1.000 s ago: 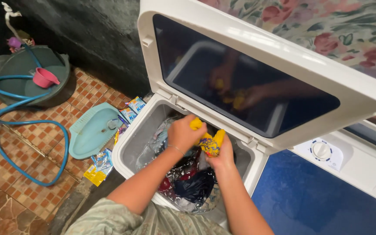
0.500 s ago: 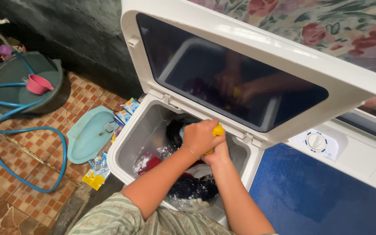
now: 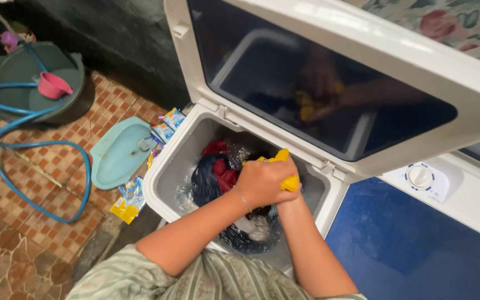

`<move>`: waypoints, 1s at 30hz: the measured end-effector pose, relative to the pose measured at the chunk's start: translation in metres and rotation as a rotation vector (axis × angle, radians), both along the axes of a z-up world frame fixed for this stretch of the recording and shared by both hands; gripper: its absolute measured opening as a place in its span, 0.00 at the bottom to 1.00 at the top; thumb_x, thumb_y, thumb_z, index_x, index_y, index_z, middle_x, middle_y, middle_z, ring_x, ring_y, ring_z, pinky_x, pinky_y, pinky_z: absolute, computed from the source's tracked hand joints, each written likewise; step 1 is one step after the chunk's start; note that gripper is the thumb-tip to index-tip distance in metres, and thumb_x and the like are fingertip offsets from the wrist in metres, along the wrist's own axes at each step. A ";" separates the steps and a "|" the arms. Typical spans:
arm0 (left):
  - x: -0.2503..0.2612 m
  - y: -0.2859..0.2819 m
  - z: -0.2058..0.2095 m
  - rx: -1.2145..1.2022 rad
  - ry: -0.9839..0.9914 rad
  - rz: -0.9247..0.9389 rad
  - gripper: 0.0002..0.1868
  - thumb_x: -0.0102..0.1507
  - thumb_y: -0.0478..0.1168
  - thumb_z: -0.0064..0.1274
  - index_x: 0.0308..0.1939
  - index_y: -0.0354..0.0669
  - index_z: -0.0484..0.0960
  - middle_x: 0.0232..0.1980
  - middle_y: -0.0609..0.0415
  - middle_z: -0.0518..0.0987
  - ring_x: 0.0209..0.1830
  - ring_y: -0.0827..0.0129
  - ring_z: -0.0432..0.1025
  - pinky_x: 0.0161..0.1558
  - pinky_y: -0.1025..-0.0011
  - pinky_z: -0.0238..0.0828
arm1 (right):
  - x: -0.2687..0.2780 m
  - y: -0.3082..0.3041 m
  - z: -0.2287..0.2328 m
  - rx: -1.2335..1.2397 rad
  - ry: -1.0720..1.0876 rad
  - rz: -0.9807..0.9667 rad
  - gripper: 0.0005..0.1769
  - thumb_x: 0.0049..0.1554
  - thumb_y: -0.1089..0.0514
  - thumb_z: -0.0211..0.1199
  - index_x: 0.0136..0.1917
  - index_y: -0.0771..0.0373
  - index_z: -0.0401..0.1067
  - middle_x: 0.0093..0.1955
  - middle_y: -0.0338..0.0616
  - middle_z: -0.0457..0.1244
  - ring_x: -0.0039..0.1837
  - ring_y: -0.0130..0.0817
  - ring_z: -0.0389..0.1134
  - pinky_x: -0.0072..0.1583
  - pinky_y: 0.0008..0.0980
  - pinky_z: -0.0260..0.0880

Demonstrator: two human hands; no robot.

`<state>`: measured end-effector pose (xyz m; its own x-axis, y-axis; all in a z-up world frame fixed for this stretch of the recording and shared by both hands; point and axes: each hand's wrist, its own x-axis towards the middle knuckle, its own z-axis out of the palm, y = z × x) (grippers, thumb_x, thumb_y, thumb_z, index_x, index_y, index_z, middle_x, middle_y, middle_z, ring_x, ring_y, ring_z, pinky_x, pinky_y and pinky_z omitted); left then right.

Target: Washing clothes manually in a twin-tub washing machine, including agitating the clothes and setting the timer.

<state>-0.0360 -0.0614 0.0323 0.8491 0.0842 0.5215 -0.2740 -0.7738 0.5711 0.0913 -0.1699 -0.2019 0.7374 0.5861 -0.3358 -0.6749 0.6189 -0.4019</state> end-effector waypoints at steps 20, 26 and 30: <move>0.025 0.078 -0.058 -0.158 0.490 0.525 0.23 0.52 0.60 0.61 0.41 0.48 0.87 0.36 0.43 0.84 0.38 0.45 0.78 0.40 0.51 0.76 | -0.044 0.018 0.129 -0.327 0.312 0.076 0.18 0.60 0.40 0.57 0.53 0.53 0.74 0.50 0.38 0.70 0.52 0.37 0.71 0.53 0.42 0.72; 0.026 0.047 -0.006 -0.418 0.315 0.456 0.24 0.51 0.58 0.63 0.41 0.44 0.85 0.35 0.44 0.84 0.36 0.49 0.80 0.38 0.57 0.78 | -0.048 0.021 0.153 -0.322 0.336 0.002 0.21 0.60 0.42 0.48 0.57 0.54 0.73 0.57 0.42 0.69 0.58 0.41 0.71 0.60 0.47 0.69; 0.016 -0.004 0.029 -0.245 0.188 0.132 0.22 0.51 0.55 0.64 0.41 0.45 0.86 0.33 0.47 0.84 0.33 0.51 0.80 0.35 0.58 0.77 | -0.047 0.012 0.098 0.041 -0.002 0.008 0.19 0.65 0.42 0.49 0.57 0.54 0.71 0.59 0.42 0.68 0.61 0.40 0.69 0.63 0.45 0.68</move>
<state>-0.0199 -0.0655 0.0614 0.9019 0.3030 0.3079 -0.0533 -0.6293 0.7753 0.0440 -0.1581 -0.1038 0.7335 0.6052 -0.3093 -0.6789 0.6296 -0.3778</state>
